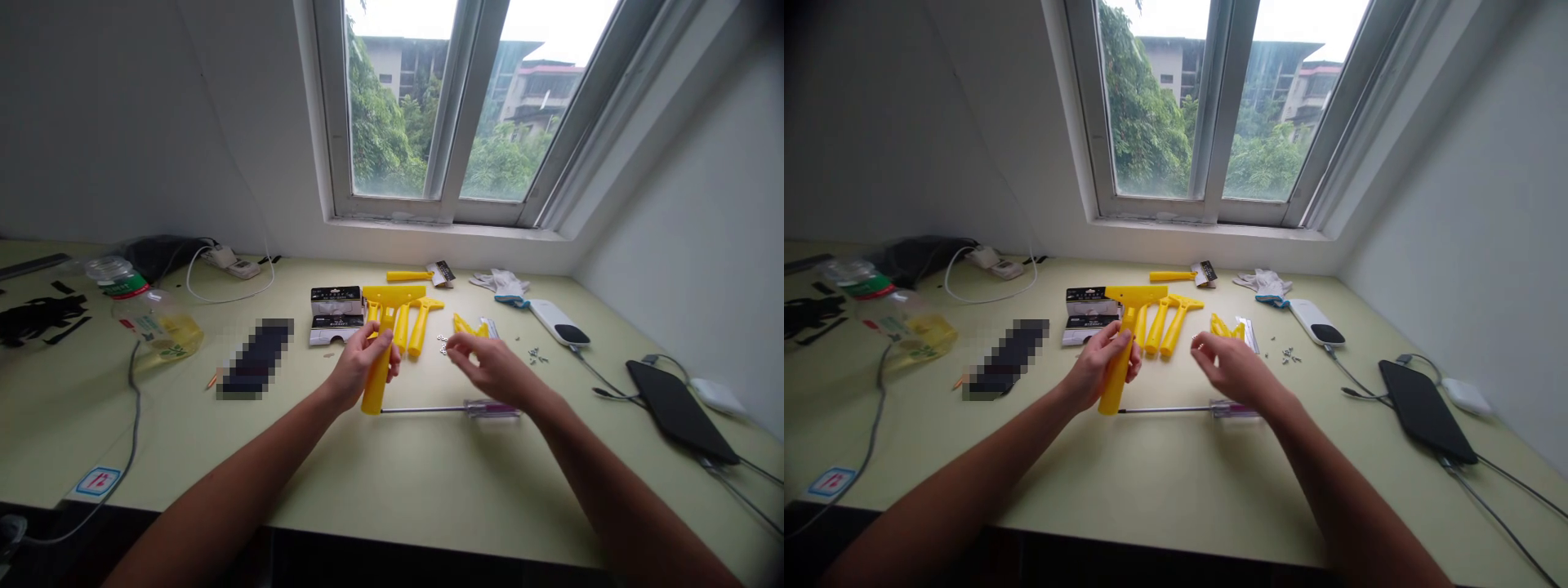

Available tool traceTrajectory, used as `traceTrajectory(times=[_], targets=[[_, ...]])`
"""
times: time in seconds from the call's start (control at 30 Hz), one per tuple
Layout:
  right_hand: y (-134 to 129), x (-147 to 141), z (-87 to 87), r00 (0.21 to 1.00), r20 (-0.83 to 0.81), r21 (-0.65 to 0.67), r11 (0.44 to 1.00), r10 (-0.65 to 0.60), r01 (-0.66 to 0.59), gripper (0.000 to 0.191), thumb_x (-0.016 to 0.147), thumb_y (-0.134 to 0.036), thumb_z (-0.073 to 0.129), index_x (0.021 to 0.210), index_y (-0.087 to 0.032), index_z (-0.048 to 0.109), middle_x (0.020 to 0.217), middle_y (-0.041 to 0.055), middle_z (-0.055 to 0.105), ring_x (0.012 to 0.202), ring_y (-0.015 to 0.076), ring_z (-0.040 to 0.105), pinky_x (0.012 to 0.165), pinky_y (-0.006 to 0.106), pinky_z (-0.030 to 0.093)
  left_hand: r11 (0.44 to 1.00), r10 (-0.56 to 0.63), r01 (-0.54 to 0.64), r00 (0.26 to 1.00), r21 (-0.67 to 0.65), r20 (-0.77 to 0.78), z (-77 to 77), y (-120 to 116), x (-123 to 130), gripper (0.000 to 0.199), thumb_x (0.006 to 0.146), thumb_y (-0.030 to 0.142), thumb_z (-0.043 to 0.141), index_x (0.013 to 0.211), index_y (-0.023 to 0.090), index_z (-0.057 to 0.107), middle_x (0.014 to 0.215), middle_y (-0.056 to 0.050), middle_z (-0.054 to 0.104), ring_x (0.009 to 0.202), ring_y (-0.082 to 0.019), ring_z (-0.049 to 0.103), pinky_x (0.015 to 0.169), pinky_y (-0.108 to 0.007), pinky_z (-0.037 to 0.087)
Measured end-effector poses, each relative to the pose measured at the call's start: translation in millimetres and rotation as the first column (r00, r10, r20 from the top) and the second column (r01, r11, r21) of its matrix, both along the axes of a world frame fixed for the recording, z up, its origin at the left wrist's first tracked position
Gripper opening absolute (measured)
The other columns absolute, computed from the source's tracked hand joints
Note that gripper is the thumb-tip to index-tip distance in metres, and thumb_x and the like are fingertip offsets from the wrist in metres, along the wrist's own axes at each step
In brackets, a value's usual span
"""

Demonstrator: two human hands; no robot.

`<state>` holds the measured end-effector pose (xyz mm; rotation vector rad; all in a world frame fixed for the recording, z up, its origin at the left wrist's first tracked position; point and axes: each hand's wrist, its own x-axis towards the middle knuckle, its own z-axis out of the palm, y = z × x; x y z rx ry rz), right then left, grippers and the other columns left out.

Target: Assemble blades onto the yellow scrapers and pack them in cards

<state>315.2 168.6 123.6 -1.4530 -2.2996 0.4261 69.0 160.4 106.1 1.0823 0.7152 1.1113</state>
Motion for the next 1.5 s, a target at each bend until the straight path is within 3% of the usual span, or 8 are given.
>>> traceTrajectory(times=[0.1,0.17,0.3,0.53,0.7,1.03,1.5], targets=[[37.7,54.8,-9.5,0.945,0.114,0.078,0.951,-0.308,0.300,0.026,0.090,-0.034,0.046,0.097,-0.021,0.068,0.094,0.0066,0.073,0.079,0.0215,0.064,0.076,0.033,0.045,0.999,0.021,-0.021,1.000,-0.050,-0.006,0.2,1.1,-1.1,0.033,0.083,0.048,0.061,0.086,0.021,0.042,0.068,0.003,0.059,0.051,-0.009,0.052,0.047,-0.021,0.039],[61.3,84.7,-17.1,0.888,0.196,0.001,0.906,-0.416,0.423,0.029,0.088,-0.034,0.048,0.103,-0.021,0.069,0.100,0.0063,0.073,0.085,0.0222,0.065,0.077,0.032,0.046,0.998,0.017,-0.018,1.000,-0.058,-0.016,-0.7,1.0,-0.2,0.033,0.083,0.047,0.061,0.086,0.021,0.041,0.069,0.003,0.059,0.050,-0.009,0.052,0.046,-0.021,0.039],[97.0,112.0,-28.6,0.880,0.236,-0.097,0.891,-0.413,0.444,0.028,0.084,-0.030,0.053,0.102,-0.020,0.072,0.104,0.0054,0.073,0.089,0.0207,0.066,0.076,0.027,0.047,0.999,-0.009,0.008,1.000,-0.048,-0.021,-4.9,1.3,1.9,0.031,0.084,0.046,0.060,0.088,0.021,0.041,0.069,0.003,0.059,0.049,-0.009,0.053,0.045,-0.020,0.039],[131.2,105.5,-40.4,0.794,0.305,-0.143,0.798,-0.526,0.585,0.037,0.078,-0.047,0.062,0.092,-0.015,0.073,0.099,0.0124,0.072,0.087,0.0259,0.066,0.066,0.030,0.044,0.999,-0.030,0.028,0.998,-0.039,-0.050,-9.0,1.6,3.6,0.031,0.086,0.045,0.059,0.089,0.021,0.040,0.071,0.002,0.059,0.049,-0.009,0.053,0.045,-0.021,0.039],[135.8,103.6,-41.2,0.758,0.331,-0.158,0.759,-0.562,0.631,0.037,0.076,-0.048,0.065,0.092,-0.015,0.072,0.093,0.0121,0.072,0.079,0.0240,0.066,0.060,0.029,0.042,0.999,-0.032,0.030,0.998,-0.036,-0.061,-9.5,0.4,5.4,0.033,0.085,0.046,0.060,0.088,0.021,0.039,0.070,0.003,0.060,0.048,-0.009,0.053,0.044,-0.021,0.039],[124.4,92.4,-36.0,0.775,0.403,-0.161,0.796,-0.487,0.583,0.041,0.073,-0.056,0.064,0.066,-0.016,0.070,0.077,0.0127,0.071,0.073,0.0248,0.065,0.057,0.030,0.041,0.999,-0.023,0.018,0.995,-0.049,-0.097,-8.4,-1.6,7.7,0.039,0.080,0.051,0.063,0.089,0.021,0.040,0.069,0.002,0.060,0.048,-0.010,0.053,0.044,-0.021,0.040],[121.1,88.5,-26.0,0.786,0.467,-0.209,0.814,-0.405,0.543,0.040,0.070,-0.054,0.065,0.063,-0.014,0.067,0.076,0.0124,0.068,0.070,0.0237,0.064,0.053,0.030,0.041,0.998,-0.036,0.030,0.991,-0.047,-0.128,-6.2,-3.1,7.5,0.038,0.080,0.050,0.063,0.091,0.021,0.041,0.071,0.001,0.061,0.049,-0.010,0.054,0.045,-0.022,0.040]])
